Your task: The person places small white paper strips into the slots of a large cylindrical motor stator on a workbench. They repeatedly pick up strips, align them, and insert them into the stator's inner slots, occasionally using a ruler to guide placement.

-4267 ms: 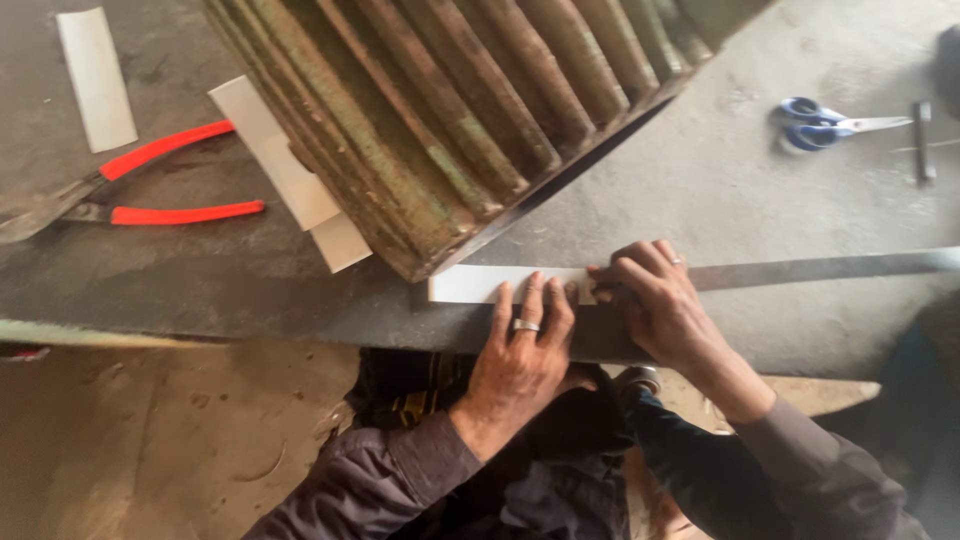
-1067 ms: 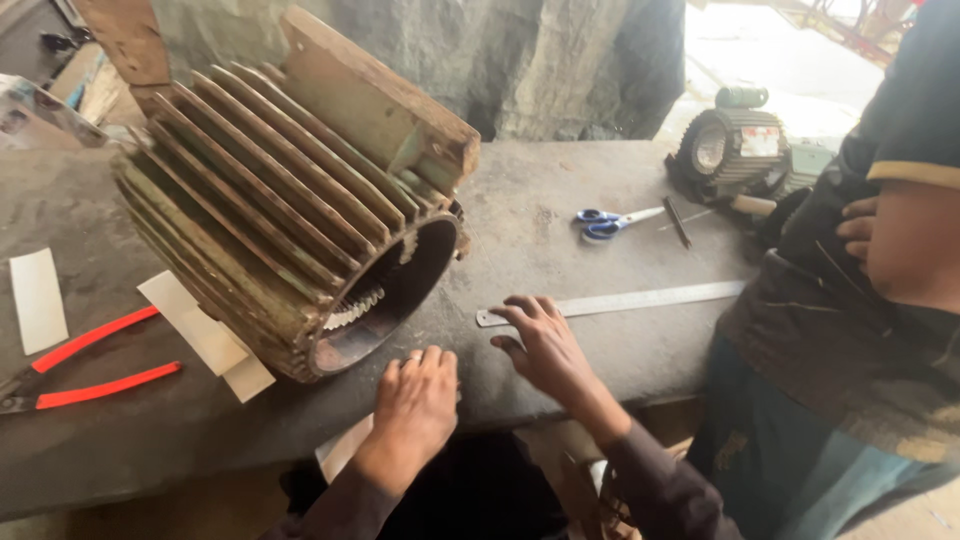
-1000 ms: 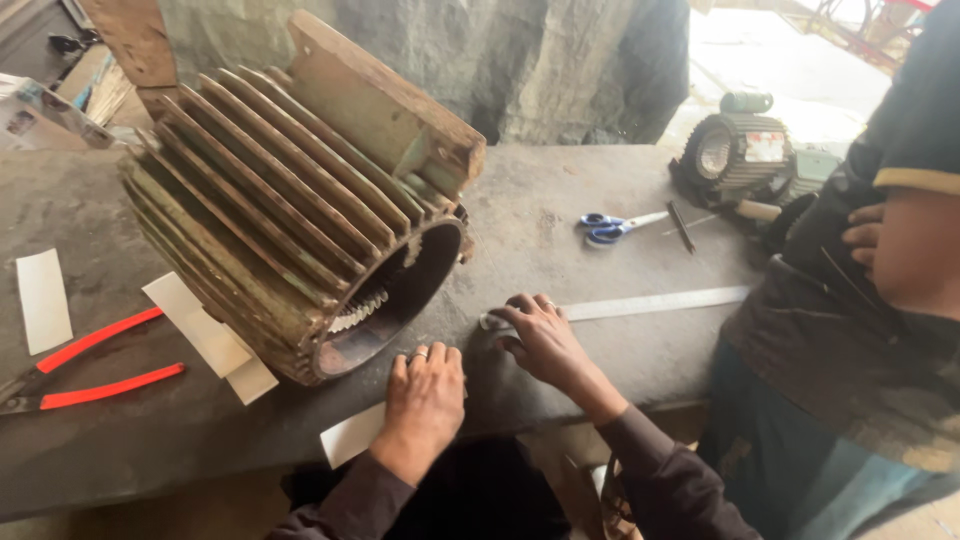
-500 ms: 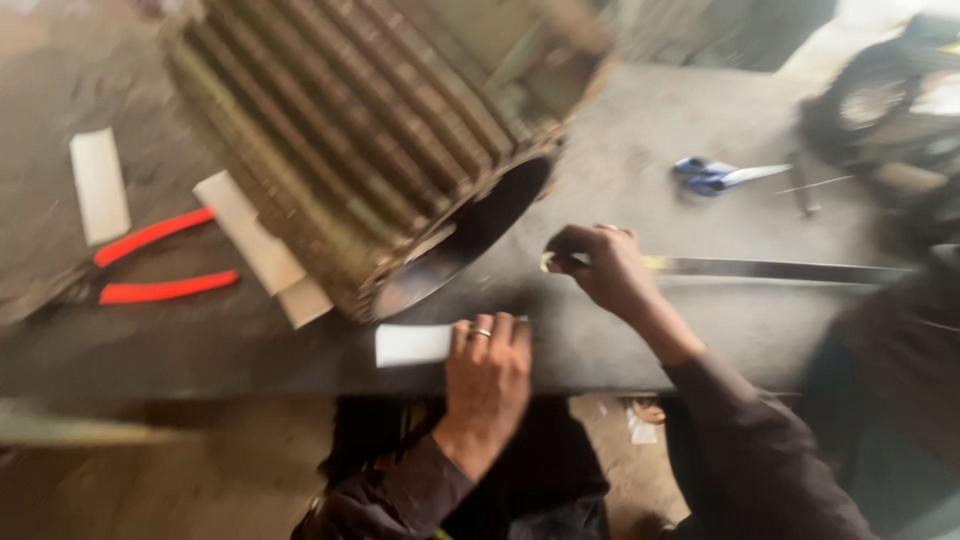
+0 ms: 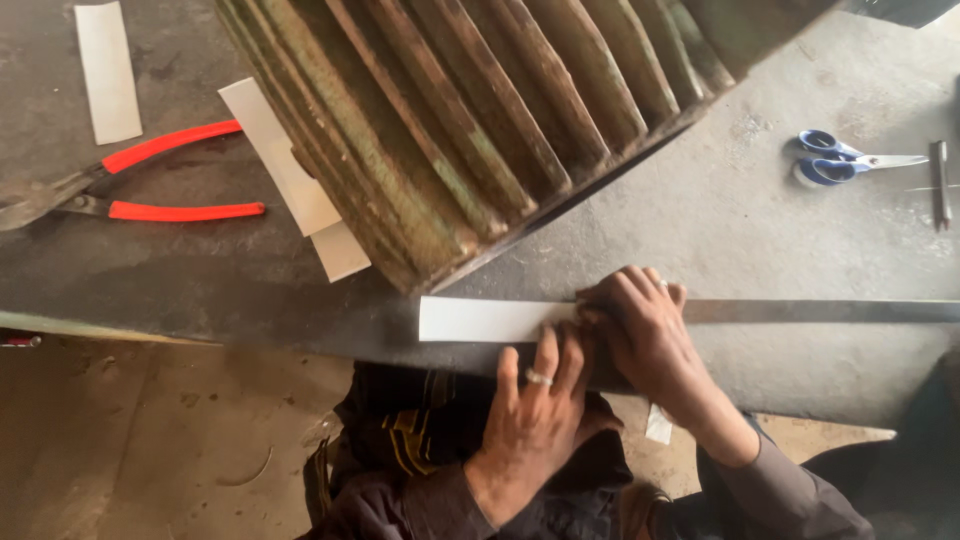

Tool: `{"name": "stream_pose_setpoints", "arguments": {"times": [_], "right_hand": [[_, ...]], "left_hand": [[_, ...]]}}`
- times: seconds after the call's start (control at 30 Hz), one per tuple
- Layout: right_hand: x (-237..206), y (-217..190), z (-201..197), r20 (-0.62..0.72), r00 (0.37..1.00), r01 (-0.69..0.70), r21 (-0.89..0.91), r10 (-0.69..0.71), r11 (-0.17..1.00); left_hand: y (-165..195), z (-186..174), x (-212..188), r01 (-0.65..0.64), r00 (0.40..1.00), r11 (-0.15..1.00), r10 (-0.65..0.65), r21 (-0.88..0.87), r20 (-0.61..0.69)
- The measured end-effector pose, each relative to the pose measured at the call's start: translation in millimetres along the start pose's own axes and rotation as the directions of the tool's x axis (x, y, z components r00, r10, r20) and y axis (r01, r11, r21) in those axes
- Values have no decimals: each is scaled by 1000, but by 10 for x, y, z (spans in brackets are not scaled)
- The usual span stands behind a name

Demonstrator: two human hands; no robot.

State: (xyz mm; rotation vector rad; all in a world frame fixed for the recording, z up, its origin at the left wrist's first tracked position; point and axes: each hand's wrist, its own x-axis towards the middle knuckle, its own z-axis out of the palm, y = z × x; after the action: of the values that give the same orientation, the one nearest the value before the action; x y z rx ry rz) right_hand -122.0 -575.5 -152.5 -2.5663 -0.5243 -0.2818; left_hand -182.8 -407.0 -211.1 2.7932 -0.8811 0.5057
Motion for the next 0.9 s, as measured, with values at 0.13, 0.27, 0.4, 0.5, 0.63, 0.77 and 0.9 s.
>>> {"name": "stream_pose_setpoints", "arguments": {"times": [0.13, 0.27, 0.4, 0.5, 0.63, 0.77, 0.9], "right_hand": [[76, 72, 93, 10, 1000, 26, -29, -26, 999], [144, 111, 121, 15, 1000, 17, -24, -16, 1000], [136, 125, 99, 34, 999, 31, -87, -28, 996], [137, 107, 96, 22, 1000, 23, -92, -21, 996], [174, 56, 37, -15, 1000, 24, -71, -25, 997], [133, 7, -112, -27, 1000, -5, 79, 7, 997], [-5, -65, -127, -50, 998, 39, 24, -38, 999]], "left_hand": [[-55, -33, 47, -13, 999, 999, 15, 53, -31], [-110, -53, 80, -36, 999, 996, 39, 80, -28], [-90, -90, 43, -44, 998, 996, 46, 76, -36], [-42, -115, 8, -42, 999, 992, 45, 122, -26], [-3, -127, -4, -48, 999, 996, 47, 73, 10], [2, -185, -50, 31, 996, 998, -35, -53, -80], [-81, -265, -91, -12, 995, 995, 1, -103, -102]]}}
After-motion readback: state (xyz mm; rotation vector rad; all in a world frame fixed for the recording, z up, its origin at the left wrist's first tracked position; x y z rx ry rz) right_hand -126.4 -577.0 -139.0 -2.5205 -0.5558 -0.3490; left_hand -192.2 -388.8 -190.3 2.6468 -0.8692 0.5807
